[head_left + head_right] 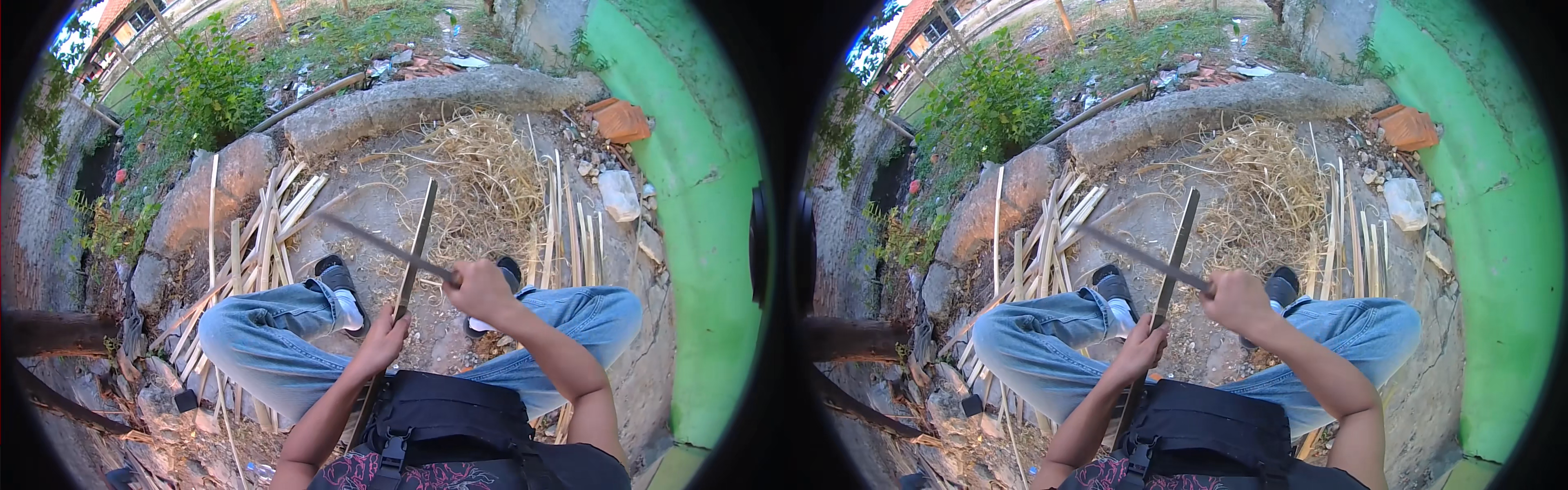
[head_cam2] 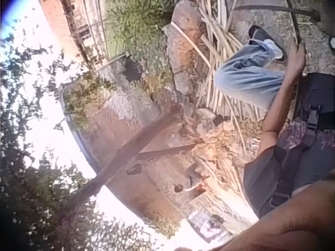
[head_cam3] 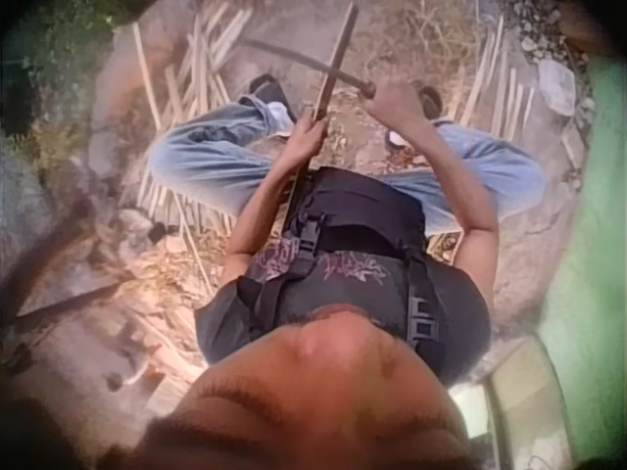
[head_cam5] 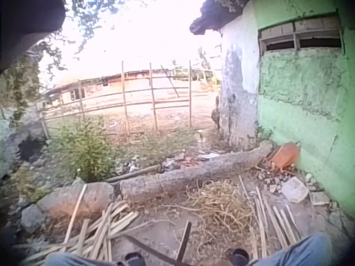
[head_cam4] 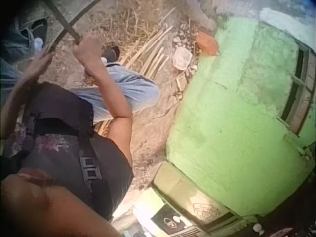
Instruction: The person shaves a thin strip of wood using a blade, repeatedly sliding the blade along the surface and turning the strip to work on different sides.
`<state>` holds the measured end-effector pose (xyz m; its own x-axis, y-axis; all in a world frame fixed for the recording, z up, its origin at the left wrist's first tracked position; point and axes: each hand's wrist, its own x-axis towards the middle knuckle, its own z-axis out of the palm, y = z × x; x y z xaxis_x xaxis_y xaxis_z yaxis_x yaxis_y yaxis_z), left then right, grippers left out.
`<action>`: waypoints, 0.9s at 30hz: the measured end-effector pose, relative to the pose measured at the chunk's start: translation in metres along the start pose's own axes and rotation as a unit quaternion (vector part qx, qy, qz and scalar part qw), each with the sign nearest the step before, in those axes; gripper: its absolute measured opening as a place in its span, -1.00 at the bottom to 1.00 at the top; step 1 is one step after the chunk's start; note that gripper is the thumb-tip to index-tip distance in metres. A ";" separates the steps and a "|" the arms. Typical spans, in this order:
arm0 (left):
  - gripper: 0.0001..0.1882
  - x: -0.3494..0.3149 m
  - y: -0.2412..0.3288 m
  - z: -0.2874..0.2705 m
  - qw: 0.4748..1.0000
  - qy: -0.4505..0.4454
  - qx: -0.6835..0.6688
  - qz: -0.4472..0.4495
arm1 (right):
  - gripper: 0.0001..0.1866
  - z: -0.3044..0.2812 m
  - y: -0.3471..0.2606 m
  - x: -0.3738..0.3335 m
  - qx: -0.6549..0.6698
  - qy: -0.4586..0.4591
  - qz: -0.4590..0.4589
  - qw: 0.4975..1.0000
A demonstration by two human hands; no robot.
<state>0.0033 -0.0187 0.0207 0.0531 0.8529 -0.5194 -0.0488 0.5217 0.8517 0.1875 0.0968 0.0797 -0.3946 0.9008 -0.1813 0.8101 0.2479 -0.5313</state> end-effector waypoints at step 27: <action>-0.67 -0.012 0.025 0.013 0.927 0.142 0.338 0.072 | -0.75 0.018 -0.009 -0.020 -0.058 -0.021 -0.106 0.992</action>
<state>0.0148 -0.0163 0.0498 -0.1749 0.9341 -0.3113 0.6075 0.3512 0.7125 0.1805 0.0704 0.0731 -0.5774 0.8088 -0.1116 0.7506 0.4720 -0.4625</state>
